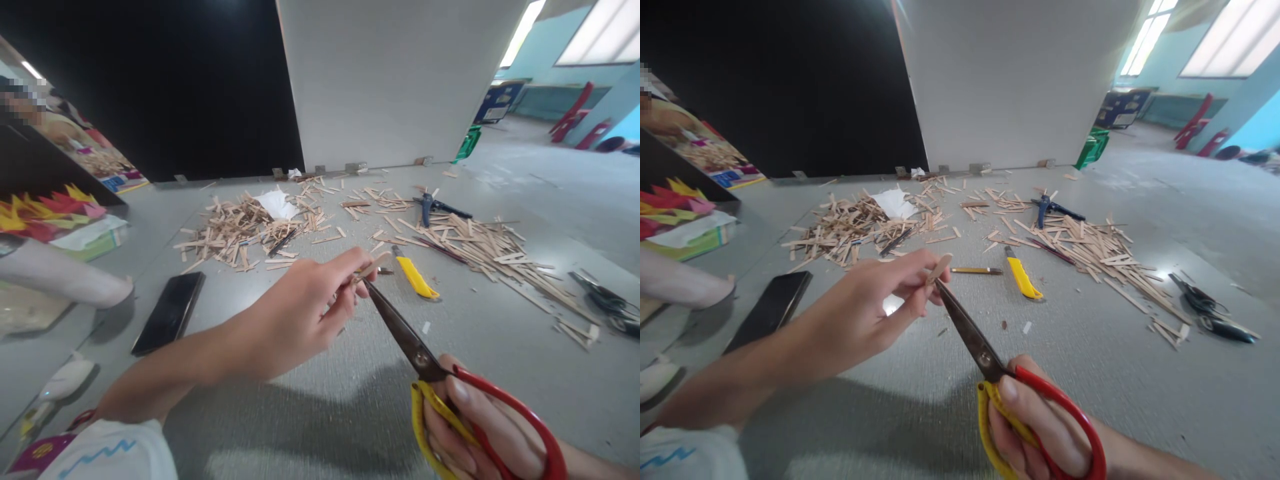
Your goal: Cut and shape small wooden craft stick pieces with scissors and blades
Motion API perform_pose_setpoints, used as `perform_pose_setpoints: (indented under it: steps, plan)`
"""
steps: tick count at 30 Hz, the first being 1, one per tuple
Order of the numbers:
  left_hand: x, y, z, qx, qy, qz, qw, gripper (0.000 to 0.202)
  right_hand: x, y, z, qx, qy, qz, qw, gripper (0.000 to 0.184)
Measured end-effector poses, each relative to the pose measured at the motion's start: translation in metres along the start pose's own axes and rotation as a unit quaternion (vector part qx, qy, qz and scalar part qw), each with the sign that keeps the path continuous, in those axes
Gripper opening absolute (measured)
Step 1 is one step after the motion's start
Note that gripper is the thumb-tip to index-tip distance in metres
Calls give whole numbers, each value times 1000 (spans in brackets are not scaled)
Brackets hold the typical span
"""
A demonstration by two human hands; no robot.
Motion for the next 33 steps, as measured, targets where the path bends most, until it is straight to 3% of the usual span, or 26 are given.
perform_pose_setpoints:
  steps: [3,5,9,12,17,21,28,33]
  plan:
    - [-2,1,1,0,-1,8,1000,15,8,7,1,-37,10,88,995,91]
    - [-4,2,1,-3,-13,-14,1000,13,8,8,3,-35,9,95,995,92]
    - [-10,6,-1,-24,-63,-77,995,13,1,1,6,9,9,26,1000,80]
    - [-12,8,-1,-40,-86,-115,989,12,-13,1,7,16,-28,-5,999,80]
    - [-13,10,-1,-50,-102,-127,985,10,-28,6,6,-11,-50,-78,996,78]
    - [-12,9,-1,-38,-100,-135,985,12,-26,-4,3,34,-50,-114,992,74]
    - [-7,7,-1,-11,-66,-90,994,11,-11,-15,3,56,-28,-152,986,71]
    - [-12,7,-1,-4,-53,-44,998,7,-24,-15,4,74,-44,-173,981,69]
Point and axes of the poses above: each hand's wrist, its own z-axis towards the middle knuckle, its own y-axis out of the palm, x = y × z, the point moved 10 cm from there along z, towards the middle knuckle, and after that the axes turned 5 degrees about -z, right-handed, at the moved point
